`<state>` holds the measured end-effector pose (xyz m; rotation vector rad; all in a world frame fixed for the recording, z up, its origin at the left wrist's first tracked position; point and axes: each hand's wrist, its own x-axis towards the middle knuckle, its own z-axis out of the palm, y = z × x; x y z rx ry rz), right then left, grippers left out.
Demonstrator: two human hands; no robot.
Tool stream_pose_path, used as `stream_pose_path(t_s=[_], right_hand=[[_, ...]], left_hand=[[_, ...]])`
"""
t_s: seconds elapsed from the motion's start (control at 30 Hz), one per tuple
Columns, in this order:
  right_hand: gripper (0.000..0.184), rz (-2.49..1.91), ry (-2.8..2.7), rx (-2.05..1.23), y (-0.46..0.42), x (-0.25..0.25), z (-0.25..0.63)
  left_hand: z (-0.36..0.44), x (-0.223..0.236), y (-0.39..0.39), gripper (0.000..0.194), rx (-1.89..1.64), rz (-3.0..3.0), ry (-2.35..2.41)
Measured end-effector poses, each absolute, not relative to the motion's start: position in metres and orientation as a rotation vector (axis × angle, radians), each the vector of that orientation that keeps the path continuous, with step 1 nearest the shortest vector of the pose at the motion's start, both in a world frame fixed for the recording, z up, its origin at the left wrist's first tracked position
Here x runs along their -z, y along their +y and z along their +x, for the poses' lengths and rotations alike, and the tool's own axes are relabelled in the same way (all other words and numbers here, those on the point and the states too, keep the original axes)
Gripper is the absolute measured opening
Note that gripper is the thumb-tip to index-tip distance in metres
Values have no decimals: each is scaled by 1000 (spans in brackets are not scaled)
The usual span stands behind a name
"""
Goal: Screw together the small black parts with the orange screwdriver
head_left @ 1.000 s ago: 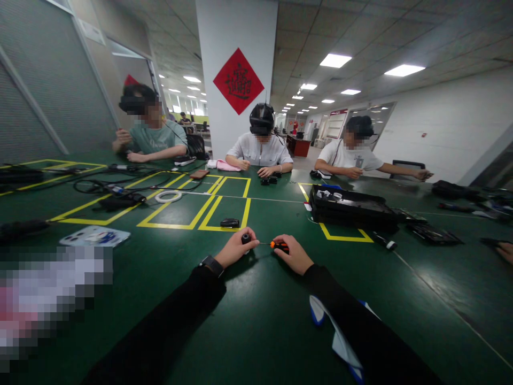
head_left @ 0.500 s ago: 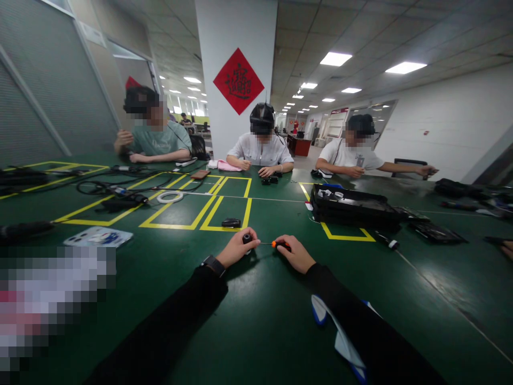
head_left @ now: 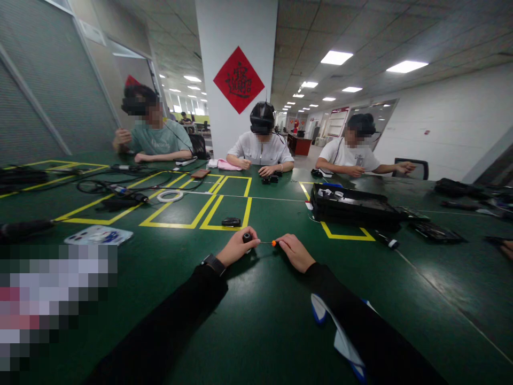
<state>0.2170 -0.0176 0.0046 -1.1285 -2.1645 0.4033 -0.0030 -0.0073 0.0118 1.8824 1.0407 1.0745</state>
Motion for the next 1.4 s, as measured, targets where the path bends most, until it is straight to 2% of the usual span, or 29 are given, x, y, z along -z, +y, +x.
stream_pose_path(t_s=[0.23,0.83,1.2,1.4], right_hand=[[16,-1098,-2137,-436,-19,-6,218],[15,-1173,-2170,-315,-16,0,212],[23,-1134,-2170,-436,-17,-6,215],[14,-1169,-2113,-478,-18,-3,217]], left_hand=[[-4,-10,-6,23,-1081,1922,1018],[-3,-11,-6,23,-1073,1889,1026],[-4,-9,-5,22,-1092,1903,1036],[-4,-11,-6,22,-1091,1909,1021]])
